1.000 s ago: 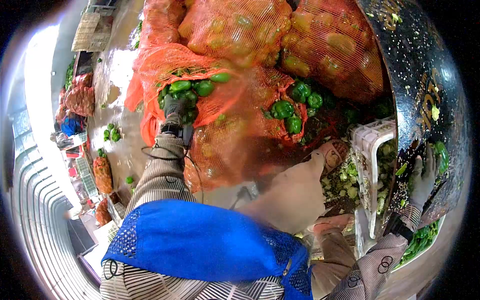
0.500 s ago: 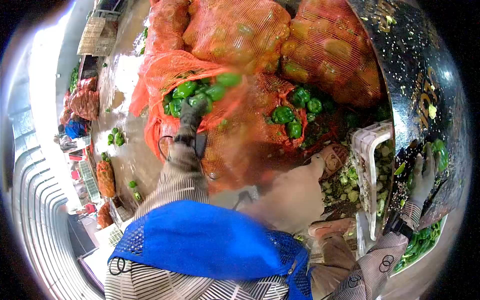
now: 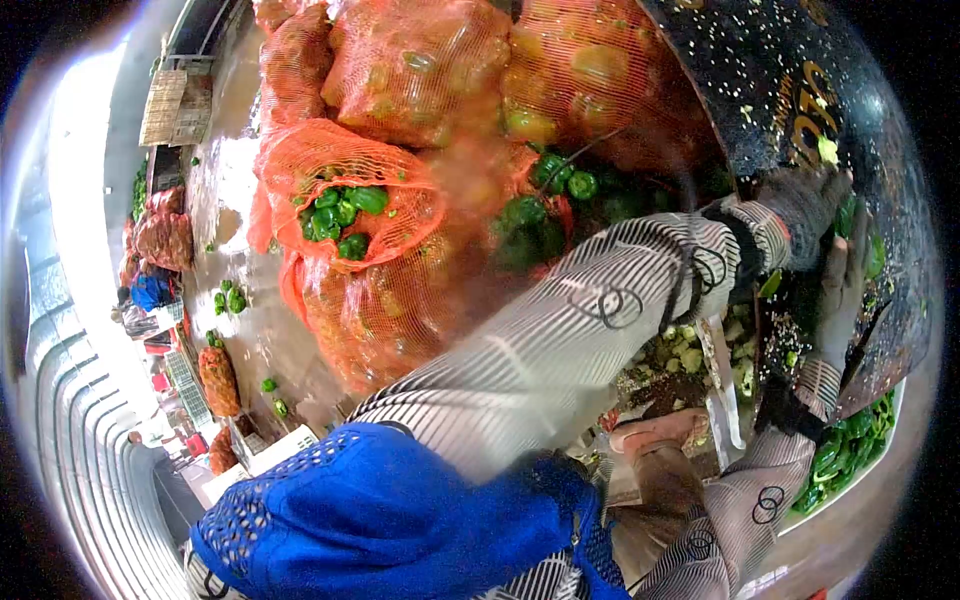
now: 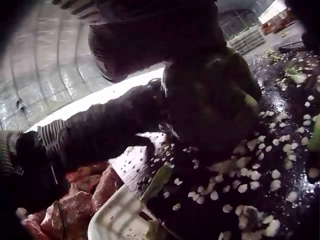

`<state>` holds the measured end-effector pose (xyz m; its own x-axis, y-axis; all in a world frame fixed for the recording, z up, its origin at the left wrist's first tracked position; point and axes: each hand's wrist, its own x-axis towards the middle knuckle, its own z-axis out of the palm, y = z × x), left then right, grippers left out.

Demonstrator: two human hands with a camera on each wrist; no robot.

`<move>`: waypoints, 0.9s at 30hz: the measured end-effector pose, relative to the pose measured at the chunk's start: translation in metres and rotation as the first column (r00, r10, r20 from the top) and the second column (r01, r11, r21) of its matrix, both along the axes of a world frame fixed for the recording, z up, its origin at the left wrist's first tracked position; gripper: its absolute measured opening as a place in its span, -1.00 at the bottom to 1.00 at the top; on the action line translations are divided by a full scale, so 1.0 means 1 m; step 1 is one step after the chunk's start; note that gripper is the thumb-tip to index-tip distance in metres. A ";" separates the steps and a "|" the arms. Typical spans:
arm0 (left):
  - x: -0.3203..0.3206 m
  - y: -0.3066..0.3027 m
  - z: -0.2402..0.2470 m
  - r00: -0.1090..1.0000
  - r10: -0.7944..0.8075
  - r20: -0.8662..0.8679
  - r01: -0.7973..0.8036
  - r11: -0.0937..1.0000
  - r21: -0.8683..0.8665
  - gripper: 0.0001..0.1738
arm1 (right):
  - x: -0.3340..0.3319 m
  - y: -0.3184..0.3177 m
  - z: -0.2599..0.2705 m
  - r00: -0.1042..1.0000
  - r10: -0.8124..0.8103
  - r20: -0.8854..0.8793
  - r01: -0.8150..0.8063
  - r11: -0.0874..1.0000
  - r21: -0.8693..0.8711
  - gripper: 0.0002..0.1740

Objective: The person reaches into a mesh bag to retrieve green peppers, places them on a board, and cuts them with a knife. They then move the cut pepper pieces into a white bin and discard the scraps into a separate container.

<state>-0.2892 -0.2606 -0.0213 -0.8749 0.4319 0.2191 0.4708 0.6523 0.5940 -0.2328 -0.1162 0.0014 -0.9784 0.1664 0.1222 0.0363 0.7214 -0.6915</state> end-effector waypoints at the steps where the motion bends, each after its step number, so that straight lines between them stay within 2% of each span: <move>1: -0.003 -0.003 0.006 1.000 -0.007 0.011 0.007 1.000 0.009 0.12 | -0.011 0.002 -0.001 0.909 0.320 -0.266 -0.236 0.923 0.306 -0.31; 2: -0.008 -0.013 0.006 0.983 -0.170 0.074 0.169 0.985 0.018 0.00 | -0.013 0.008 -0.001 0.667 0.646 -0.371 -0.336 0.705 0.624 -0.30; 3: -0.007 -0.030 0.014 0.936 -0.327 0.131 0.324 0.945 0.043 -0.11 | -0.008 -0.001 0.007 0.841 0.470 -0.270 -0.295 0.815 0.500 -0.33; 4: 0.004 -0.090 0.050 0.906 -0.408 0.109 0.388 0.906 0.168 -0.33 | -0.003 -0.015 0.015 0.955 0.265 -0.135 -0.196 0.903 0.381 -0.36; 5: -0.013 -0.091 -0.050 0.930 -0.362 0.063 0.283 0.815 0.505 -0.47 | -0.002 -0.016 0.011 0.956 0.254 -0.147 -0.172 0.891 0.420 -0.38; 6: 0.015 -0.150 0.014 0.967 -0.198 0.160 0.136 0.934 0.330 -0.53 | -0.003 -0.015 0.005 0.955 0.249 -0.160 -0.151 0.876 0.459 -0.40; 7: 0.028 -0.189 0.031 0.984 -0.043 0.174 0.033 0.998 0.059 -0.54 | -0.001 -0.017 0.008 0.953 0.251 -0.168 -0.161 0.893 0.419 -0.40; 8: 0.048 -0.236 -0.010 0.944 0.109 0.310 -0.184 0.957 0.223 -0.56 | 0.001 -0.021 0.011 0.951 0.254 -0.176 -0.173 0.910 0.377 -0.40; 9: 0.067 -0.265 -0.008 0.834 0.406 0.372 -0.363 0.914 -0.184 -0.52 | 0.003 -0.025 0.014 0.971 0.189 -0.148 -0.128 0.928 0.350 -0.41; 10: 0.093 -0.294 -0.034 0.768 0.487 0.415 -0.382 0.870 -0.313 -0.54 | 0.001 -0.021 0.011 0.974 0.182 -0.134 -0.124 0.926 0.356 -0.41; 12: 0.153 -0.321 -0.063 0.790 0.488 0.370 -0.272 0.822 -0.501 -0.47 | -0.003 -0.017 0.005 0.956 0.234 -0.179 -0.155 0.916 0.370 -0.42; 14: 0.216 -0.350 -0.153 0.892 0.399 0.211 -0.289 0.864 -0.413 -0.39 | -0.004 -0.018 0.009 0.946 0.260 -0.194 -0.174 0.912 0.371 -0.44; 15: 0.232 -0.351 -0.163 0.843 0.434 0.319 -0.252 0.841 -0.479 -0.39 | -0.002 -0.021 0.012 0.962 0.219 -0.162 -0.158 0.934 0.321 -0.44; 16: 0.253 -0.353 -0.172 0.759 0.493 0.426 -0.185 0.790 -0.584 -0.40 | 0.002 -0.023 0.012 0.975 0.189 -0.118 -0.152 0.951 0.269 -0.43; 20: 0.297 -0.354 -0.200 0.647 0.572 0.504 -0.094 0.716 -0.692 -0.42 | 0.000 -0.025 0.011 0.964 0.209 -0.162 -0.148 0.934 0.326 -0.42; 22: 0.309 -0.354 -0.206 0.615 0.595 0.518 -0.086 0.703 -0.706 -0.42 | 0.000 -0.023 0.008 0.971 0.194 -0.143 -0.132 0.924 0.360 -0.41; 24: 0.318 -0.355 -0.208 0.593 0.604 0.532 -0.076 0.700 -0.710 -0.43 | 0.003 -0.030 0.010 0.967 0.163 -0.198 -0.083 0.929 0.361 -0.42; 25: 0.320 -0.356 -0.208 0.590 0.610 0.529 -0.081 0.697 -0.713 -0.44 | -0.001 -0.027 0.012 0.961 0.208 -0.185 -0.126 0.918 0.375 -0.43; 27: 0.325 -0.358 -0.205 0.579 0.617 0.533 -0.093 0.700 -0.708 -0.45 | -0.005 -0.031 0.010 0.968 0.174 -0.183 -0.102 0.932 0.349 -0.43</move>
<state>0.0360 -0.6184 -0.2267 -0.7241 -0.1584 -0.6713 -0.2692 0.9610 0.0636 -0.2378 -0.1477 0.0119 -0.9353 -0.0544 0.3495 -0.1984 0.8988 -0.3909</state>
